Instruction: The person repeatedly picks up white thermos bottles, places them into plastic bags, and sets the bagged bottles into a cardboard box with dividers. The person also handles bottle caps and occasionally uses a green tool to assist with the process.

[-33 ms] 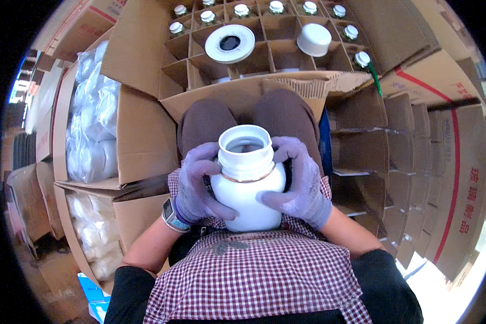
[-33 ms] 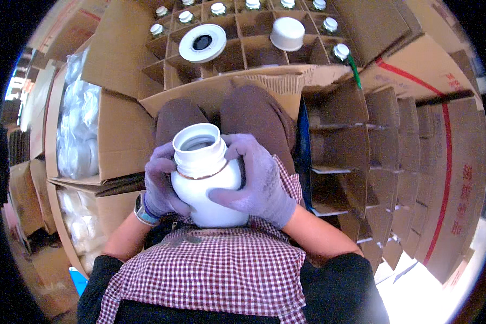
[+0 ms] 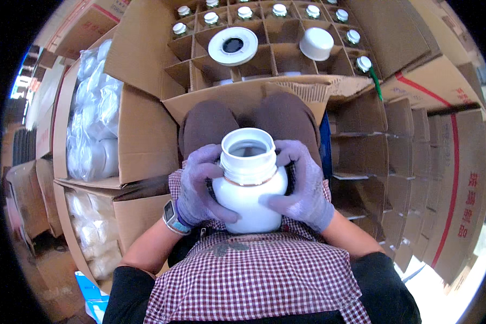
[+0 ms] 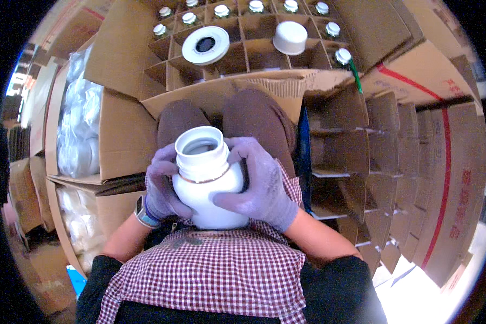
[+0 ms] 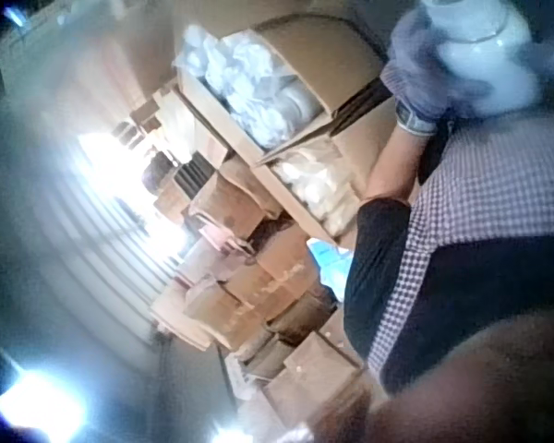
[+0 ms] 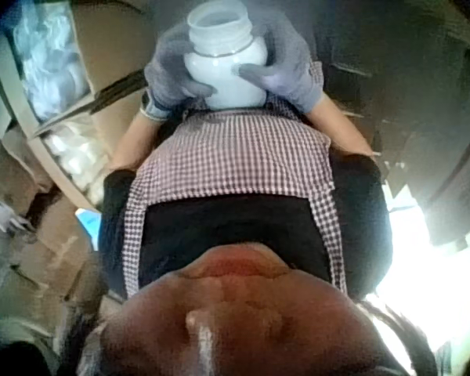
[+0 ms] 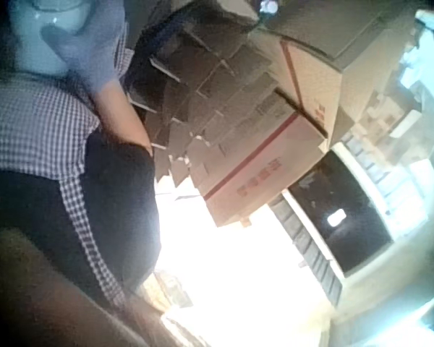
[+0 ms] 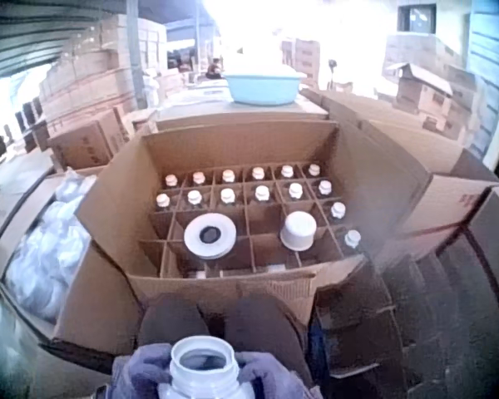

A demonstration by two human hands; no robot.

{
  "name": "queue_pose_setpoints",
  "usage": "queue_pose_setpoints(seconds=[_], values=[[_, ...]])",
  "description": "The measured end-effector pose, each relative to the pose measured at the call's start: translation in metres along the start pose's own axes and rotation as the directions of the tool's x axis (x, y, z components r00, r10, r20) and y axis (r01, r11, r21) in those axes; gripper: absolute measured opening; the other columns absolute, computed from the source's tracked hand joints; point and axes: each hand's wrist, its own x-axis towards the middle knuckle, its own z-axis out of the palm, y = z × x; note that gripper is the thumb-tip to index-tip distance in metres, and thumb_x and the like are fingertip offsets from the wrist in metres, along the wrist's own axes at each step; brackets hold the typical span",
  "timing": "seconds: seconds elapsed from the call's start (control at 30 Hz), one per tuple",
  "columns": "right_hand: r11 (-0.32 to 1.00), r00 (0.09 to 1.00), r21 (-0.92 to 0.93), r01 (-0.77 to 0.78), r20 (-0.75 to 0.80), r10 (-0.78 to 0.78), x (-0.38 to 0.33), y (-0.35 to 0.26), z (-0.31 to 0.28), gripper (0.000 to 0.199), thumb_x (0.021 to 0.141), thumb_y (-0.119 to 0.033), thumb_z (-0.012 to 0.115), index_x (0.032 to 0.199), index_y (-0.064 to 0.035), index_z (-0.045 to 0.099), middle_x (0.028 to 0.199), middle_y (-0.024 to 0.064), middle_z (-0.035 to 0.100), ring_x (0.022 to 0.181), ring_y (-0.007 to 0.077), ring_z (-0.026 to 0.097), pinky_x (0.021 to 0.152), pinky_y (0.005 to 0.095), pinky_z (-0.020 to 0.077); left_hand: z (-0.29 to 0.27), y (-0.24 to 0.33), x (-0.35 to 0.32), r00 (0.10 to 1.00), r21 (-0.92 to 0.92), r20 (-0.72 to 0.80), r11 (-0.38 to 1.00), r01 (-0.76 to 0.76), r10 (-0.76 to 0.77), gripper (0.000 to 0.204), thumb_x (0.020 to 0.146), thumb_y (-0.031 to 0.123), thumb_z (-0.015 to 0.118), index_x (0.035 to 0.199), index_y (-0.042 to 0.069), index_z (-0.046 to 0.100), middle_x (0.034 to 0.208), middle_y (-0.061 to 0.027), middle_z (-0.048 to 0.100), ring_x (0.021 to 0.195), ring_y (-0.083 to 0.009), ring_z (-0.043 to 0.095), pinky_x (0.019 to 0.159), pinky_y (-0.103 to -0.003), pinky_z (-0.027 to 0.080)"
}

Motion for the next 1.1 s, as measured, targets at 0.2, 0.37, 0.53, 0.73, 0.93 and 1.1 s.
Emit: queue_pose_setpoints(seconds=[0.2,0.37,0.53,0.73,0.93,1.1], values=[[0.978,0.982,0.096,-0.187,0.001,0.188,0.016,-0.052,-0.025,0.086,0.053,-0.033,0.097,0.122,-0.0028,0.056,0.103,0.0174,0.068,0.098,0.0298,0.069,0.086,0.0396,0.0549,-0.016,0.05,0.033,0.991,0.046,0.067,0.992,-0.115,0.112,0.089,0.053,0.058,0.095,0.12,0.017,0.054,0.13,-0.019,0.061,0.109,-0.0325,0.061,0.092,-0.044,0.046],[0.957,0.964,-0.145,0.25,0.133,-0.231,0.014,-0.069,-0.037,0.093,0.055,-0.034,0.098,0.128,0.0013,0.055,0.108,0.0168,0.064,0.097,0.0353,0.067,0.082,0.0421,0.0553,-0.034,0.048,0.034,0.993,-0.336,0.076,0.935,0.114,-0.094,0.07,0.065,0.043,0.095,0.117,0.012,0.06,0.115,-0.0085,0.065,0.105,-0.0262,0.062,0.102,-0.043,0.041],[0.925,0.921,-0.057,0.376,0.129,-0.366,0.0,-0.068,-0.041,0.091,0.047,-0.035,0.101,0.122,-0.0029,0.06,0.104,0.0126,0.062,0.1,0.0386,0.066,0.082,0.0463,0.0543,-0.038,0.061,0.052,0.969,-0.411,0.245,0.908,0.084,0.021,0.073,0.069,0.032,0.093,0.127,0.011,0.054,0.12,-0.0104,0.059,0.11,-0.0292,0.059,0.11,-0.048,0.036],[0.864,0.847,0.05,0.501,0.176,-0.502,-0.005,-0.058,-0.043,0.049,0.067,-0.035,0.088,0.1,-0.0079,0.065,0.096,0.0124,0.064,0.095,0.0375,0.068,0.076,0.0483,0.056,-0.04,0.083,0.063,0.977,-0.321,0.188,0.947,-0.035,0.1,0.079,0.061,0.038,0.098,0.12,0.007,0.056,0.12,-0.0177,0.059,0.113,-0.0341,0.06,0.094,-0.045,0.049],[0.85,0.853,0.092,0.519,0.013,-0.522,-0.015,-0.053,-0.03,0.046,0.069,-0.034,0.087,0.102,-0.0099,0.066,0.097,0.0127,0.065,0.099,0.0383,0.068,0.077,0.049,0.0577,-0.044,0.097,0.064,0.946,-0.198,0.316,0.98,-0.007,0.071,0.077,0.061,0.042,0.096,0.123,0.008,0.064,0.123,-0.0157,0.059,0.109,-0.0313,0.06,0.091,-0.042,0.048],[0.865,0.869,0.125,0.486,0.039,-0.493,-0.016,-0.046,-0.029,0.052,0.066,-0.034,0.088,0.105,-0.0081,0.066,0.102,0.0133,0.064,0.101,0.0396,0.067,0.079,0.05,0.0572,-0.046,0.089,0.064,0.927,-0.156,0.373,0.988,0.011,0.048,0.073,0.061,0.044,0.094,0.12,0.01,0.068,0.122,-0.0135,0.06,0.104,-0.0291,0.062,0.085,-0.04,0.049]])
